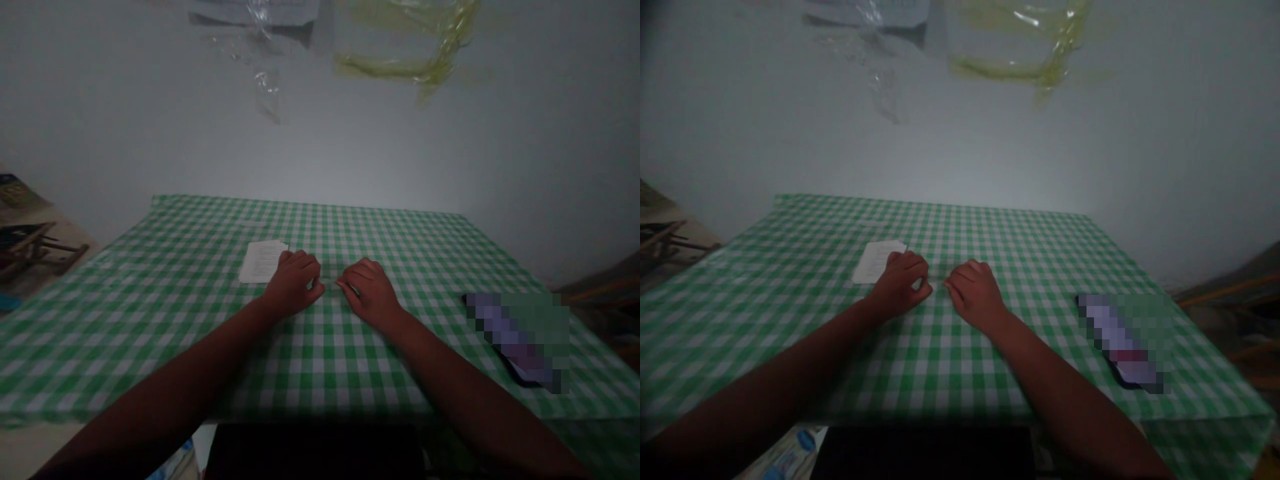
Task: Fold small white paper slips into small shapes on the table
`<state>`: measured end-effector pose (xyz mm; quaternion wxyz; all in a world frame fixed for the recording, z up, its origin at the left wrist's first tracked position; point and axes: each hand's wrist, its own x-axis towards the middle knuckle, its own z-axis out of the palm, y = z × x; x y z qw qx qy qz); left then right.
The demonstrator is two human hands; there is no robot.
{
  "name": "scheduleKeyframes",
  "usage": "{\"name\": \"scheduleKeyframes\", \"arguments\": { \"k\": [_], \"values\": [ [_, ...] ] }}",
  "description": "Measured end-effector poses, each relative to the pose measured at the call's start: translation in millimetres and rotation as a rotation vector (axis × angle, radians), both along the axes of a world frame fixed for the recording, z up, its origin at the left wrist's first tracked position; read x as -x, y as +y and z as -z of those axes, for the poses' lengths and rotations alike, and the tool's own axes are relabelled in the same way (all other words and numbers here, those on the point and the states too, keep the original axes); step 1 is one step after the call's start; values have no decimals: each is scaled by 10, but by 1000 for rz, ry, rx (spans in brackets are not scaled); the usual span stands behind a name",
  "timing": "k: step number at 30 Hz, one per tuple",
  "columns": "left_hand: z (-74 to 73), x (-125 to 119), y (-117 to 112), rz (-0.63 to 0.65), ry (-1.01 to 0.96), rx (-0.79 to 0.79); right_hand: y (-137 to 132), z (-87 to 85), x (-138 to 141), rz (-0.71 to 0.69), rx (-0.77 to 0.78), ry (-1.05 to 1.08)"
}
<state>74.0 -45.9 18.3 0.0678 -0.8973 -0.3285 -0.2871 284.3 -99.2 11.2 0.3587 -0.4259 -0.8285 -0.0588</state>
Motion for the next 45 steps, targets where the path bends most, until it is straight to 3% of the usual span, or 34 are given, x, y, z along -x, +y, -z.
{"name": "scheduleKeyframes", "arguments": {
  "k": [4,15,23,32,39,45],
  "values": [
    [-24,112,77,-68,-55,4,23,-35,-91,30,-27,69],
    [25,-128,-131,91,-25,-42,-30,28,94,3,-7,-28],
    [16,-155,-160,31,5,-68,-30,38,106,-22,-13,-19],
    [-11,41,12,-73,-72,-42,15,-6,-26,24,-30,51],
    [36,-125,-143,87,-32,-59,10,80,73,-10,-10,-4],
    [65,-167,-147,69,-31,-55,-4,70,110,-17,-17,-21]
  ]
}}
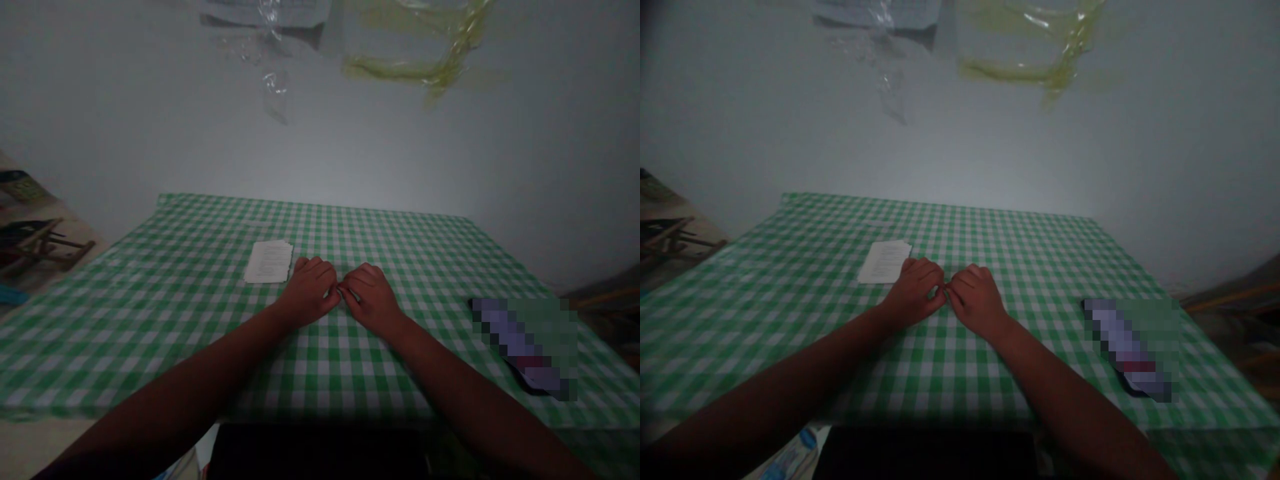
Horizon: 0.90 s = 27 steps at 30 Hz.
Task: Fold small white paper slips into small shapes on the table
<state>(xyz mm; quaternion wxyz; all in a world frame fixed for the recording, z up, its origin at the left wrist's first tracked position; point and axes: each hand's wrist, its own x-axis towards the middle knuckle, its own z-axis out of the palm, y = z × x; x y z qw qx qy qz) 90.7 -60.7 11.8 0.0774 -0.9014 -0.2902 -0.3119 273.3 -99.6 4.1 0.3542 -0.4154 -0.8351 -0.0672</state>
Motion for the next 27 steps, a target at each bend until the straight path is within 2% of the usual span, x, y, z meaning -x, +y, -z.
{"name": "scheduleKeyframes", "arguments": {
  "k": [8,20,27],
  "values": [
    [43,57,104,-81,24,53,21,-1,-45,8,-9,38],
    [83,97,148,-89,-2,77,49,51,-77,3,16,73],
    [68,178,202,-139,-26,146,74,35,-141,11,-4,141]
  ]
}}
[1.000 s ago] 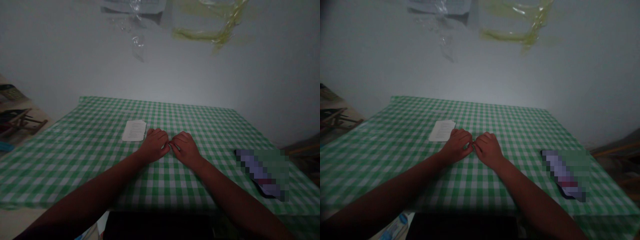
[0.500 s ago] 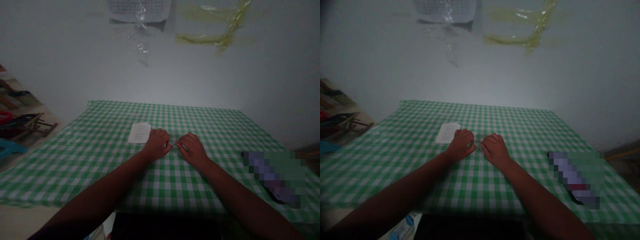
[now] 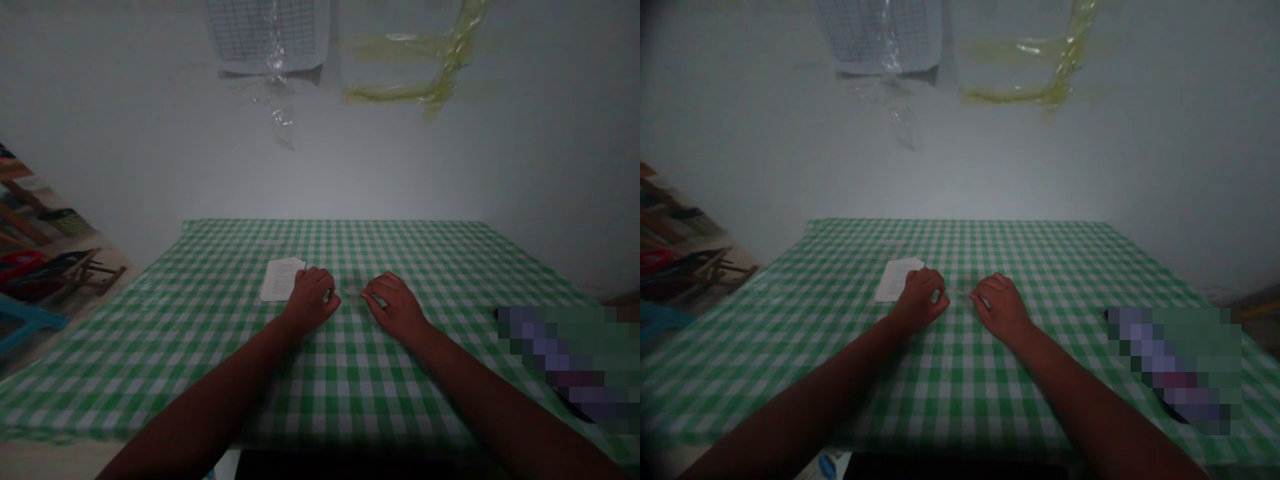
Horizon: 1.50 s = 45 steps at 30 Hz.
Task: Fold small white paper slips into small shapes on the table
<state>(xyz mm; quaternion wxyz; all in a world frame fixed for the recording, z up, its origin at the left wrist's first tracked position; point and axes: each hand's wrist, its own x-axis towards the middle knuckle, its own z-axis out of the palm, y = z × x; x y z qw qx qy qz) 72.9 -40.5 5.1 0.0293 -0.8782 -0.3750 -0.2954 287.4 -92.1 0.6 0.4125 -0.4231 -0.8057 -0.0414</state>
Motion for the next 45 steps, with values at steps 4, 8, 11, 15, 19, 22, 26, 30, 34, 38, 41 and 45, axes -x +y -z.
{"name": "scheduleKeyframes", "arguments": {
  "k": [4,8,11,15,19,22,26,30,34,38,41,45],
  "values": [
    [-20,11,-33,66,-44,16,6,14,0,-17,20,7],
    [-16,-22,-91,169,-30,33,14,69,34,-48,48,3],
    [-16,-43,-110,178,20,53,18,93,53,-66,60,-9],
    [-24,-47,-108,188,38,74,23,101,60,-82,66,4],
    [-17,-37,-96,182,32,80,28,117,70,-84,71,24],
    [-13,-25,-85,175,23,91,21,118,83,-77,80,28],
    [-5,-10,-73,171,27,102,-1,76,96,-82,91,44],
    [21,1,-58,177,20,106,-9,46,93,-93,97,62],
    [41,7,-43,178,19,109,-2,66,85,-87,98,51],
    [39,13,-37,167,33,114,2,82,75,-78,102,47],
    [37,9,-48,170,31,116,-3,77,84,-77,105,33],
    [45,-22,-86,192,7,117,-18,75,130,-89,118,6]
  ]
}}
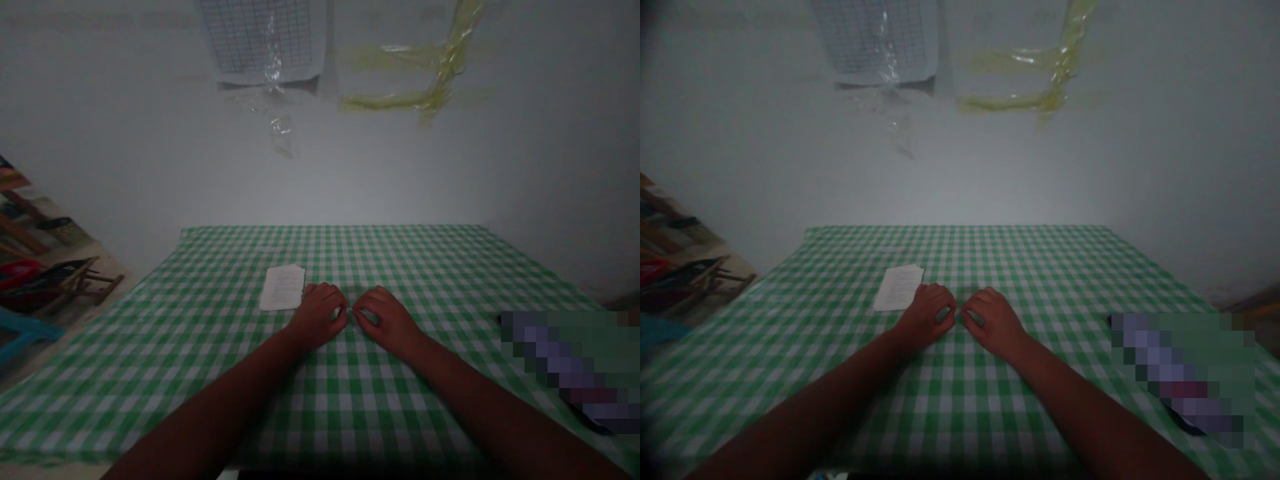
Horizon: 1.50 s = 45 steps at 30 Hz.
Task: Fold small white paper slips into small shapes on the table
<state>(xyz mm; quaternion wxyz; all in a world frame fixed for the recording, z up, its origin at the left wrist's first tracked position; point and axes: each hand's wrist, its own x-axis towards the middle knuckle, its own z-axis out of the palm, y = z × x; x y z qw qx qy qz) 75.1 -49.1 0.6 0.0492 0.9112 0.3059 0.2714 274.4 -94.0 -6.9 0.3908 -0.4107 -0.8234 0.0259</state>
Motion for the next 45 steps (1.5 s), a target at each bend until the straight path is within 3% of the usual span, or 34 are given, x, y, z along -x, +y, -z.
{"name": "scheduleKeyframes", "arguments": {
  "k": [16,20,25,35,45],
  "values": [
    [-51,70,89,1,-46,-19,52,-25,-122,66,-14,91],
    [-50,51,41,28,-92,-47,50,-23,-101,21,-23,92],
    [-39,4,6,74,34,-36,18,-28,-23,-10,-58,102],
    [-90,-50,-102,84,37,-152,-22,-69,43,179,-126,23],
    [-22,45,52,0,-106,-12,129,-7,-249,255,-73,174]
  ]
}}
